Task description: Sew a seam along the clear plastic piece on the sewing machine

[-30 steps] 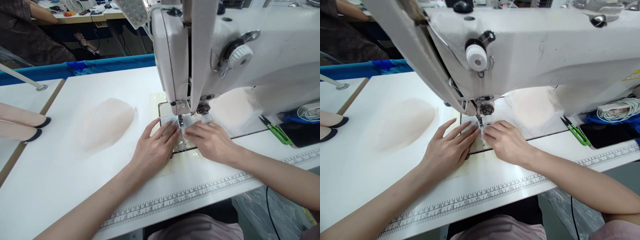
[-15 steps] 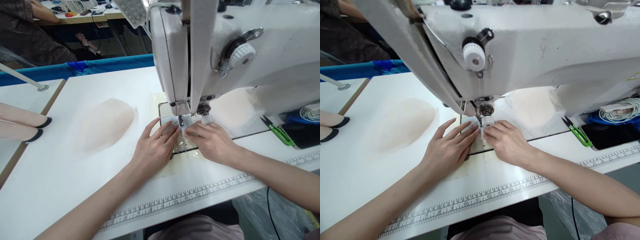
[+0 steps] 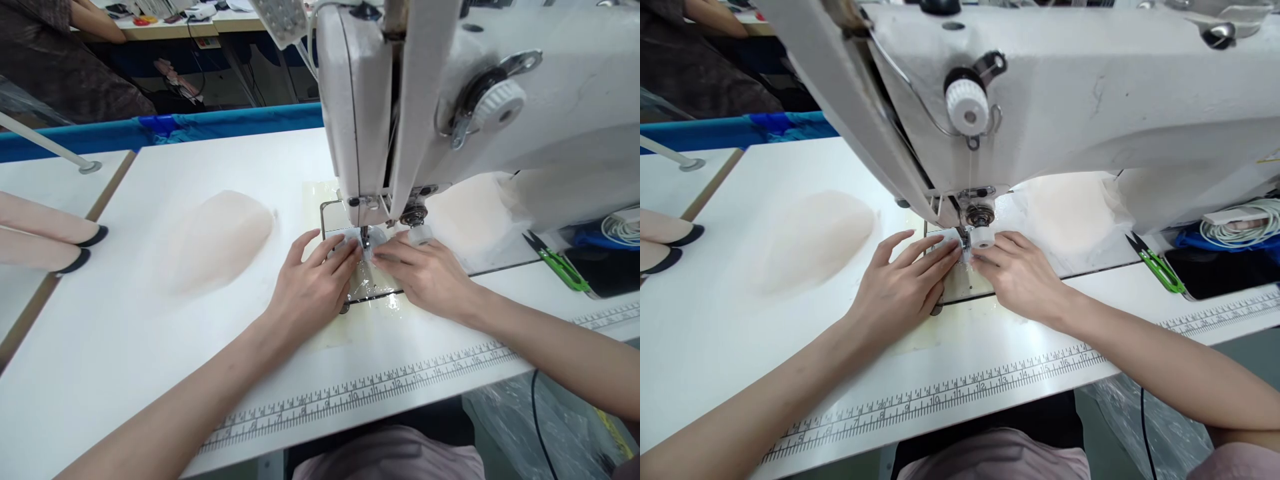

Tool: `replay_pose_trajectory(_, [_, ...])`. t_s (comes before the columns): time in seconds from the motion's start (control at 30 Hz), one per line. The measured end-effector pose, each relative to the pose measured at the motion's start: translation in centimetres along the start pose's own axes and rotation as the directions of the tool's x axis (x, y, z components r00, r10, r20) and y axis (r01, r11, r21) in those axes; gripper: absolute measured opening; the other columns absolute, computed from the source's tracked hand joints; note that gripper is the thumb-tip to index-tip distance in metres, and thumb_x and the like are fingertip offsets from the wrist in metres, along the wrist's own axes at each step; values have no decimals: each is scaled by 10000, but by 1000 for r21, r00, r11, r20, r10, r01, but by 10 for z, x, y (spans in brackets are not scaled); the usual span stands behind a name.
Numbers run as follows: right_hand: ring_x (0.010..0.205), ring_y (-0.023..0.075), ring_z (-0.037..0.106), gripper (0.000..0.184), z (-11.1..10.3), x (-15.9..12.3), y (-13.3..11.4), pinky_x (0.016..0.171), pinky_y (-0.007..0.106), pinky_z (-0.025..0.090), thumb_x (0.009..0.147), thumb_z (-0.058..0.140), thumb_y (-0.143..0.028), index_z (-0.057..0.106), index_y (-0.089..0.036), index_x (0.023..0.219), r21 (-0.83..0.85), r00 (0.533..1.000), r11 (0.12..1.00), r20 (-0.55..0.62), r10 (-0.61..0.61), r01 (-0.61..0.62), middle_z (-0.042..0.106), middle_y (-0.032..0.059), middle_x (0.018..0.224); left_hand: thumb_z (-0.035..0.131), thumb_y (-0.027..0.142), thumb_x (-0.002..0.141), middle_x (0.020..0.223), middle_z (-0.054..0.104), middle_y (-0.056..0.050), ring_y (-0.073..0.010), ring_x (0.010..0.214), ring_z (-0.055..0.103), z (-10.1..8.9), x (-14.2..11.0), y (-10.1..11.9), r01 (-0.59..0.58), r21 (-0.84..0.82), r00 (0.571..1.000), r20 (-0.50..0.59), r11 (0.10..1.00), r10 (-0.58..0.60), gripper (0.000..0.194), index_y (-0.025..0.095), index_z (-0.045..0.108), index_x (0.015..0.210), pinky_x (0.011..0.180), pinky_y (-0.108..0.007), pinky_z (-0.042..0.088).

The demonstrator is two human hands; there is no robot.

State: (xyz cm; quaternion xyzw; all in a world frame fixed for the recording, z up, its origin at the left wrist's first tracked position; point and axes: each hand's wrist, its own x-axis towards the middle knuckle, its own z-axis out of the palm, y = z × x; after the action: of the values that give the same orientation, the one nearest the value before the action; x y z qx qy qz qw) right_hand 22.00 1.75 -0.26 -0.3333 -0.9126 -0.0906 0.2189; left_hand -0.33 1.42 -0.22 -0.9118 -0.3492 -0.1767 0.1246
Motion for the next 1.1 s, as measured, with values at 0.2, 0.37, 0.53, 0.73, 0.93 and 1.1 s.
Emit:
replay_pose_trajectory(0.2, [926,169,653,354,-3,-1,1,854,341,465,863,429,10,723,-158,966,1,998,999,-57,-42,42,737,12,1074,478,135,896,1233,667,-97,-288,1181,595,-2,1,2,-2,54,1000,-23,999,3,371,126,611,1241,1045,-539,393])
replay_pose_trajectory(0.37, [980,163,645,410,0,-2,1,878,349,451,837,412,51,717,-184,976,-33,998,998,-31,-60,59,729,5,1104,494,188,895,1215,679,-82,-286,1178,601,-1,2,3,22,15,998,-54,1000,-21,368,173,622,1240,1070,-550,378])
replay_pose_trajectory(0.53, [970,176,648,362,1,-1,2,889,361,458,854,435,35,718,-154,977,-65,996,996,-51,-72,68,729,32,1102,484,209,912,1227,672,-68,-291,1182,601,1,3,2,48,-3,997,-53,999,-48,370,203,604,1262,1091,-595,344])
replay_pose_trajectory(0.73, [978,184,641,340,0,4,2,918,356,450,956,387,-63,712,-140,1020,-147,999,988,9,-51,51,729,43,1101,442,240,946,1248,661,-63,-305,1199,588,4,7,-3,91,-11,995,-27,996,-92,358,197,588,1270,1127,-648,264])
replay_pose_trajectory(0.93, [954,189,636,348,2,5,6,960,382,431,952,382,-72,694,-146,1087,-176,999,984,36,-26,32,741,48,1051,418,254,959,1266,649,-61,-314,1216,572,8,9,-6,140,-48,990,-12,989,-140,368,194,583,1282,1135,-660,241])
replay_pose_trajectory(1.1, [964,198,642,336,0,5,7,927,377,460,921,436,-75,699,-167,1108,-168,999,986,53,-10,19,746,45,1041,416,262,962,1276,643,-54,-310,1233,559,9,8,-5,156,-63,988,-5,986,-157,376,215,571,1302,1143,-659,226])
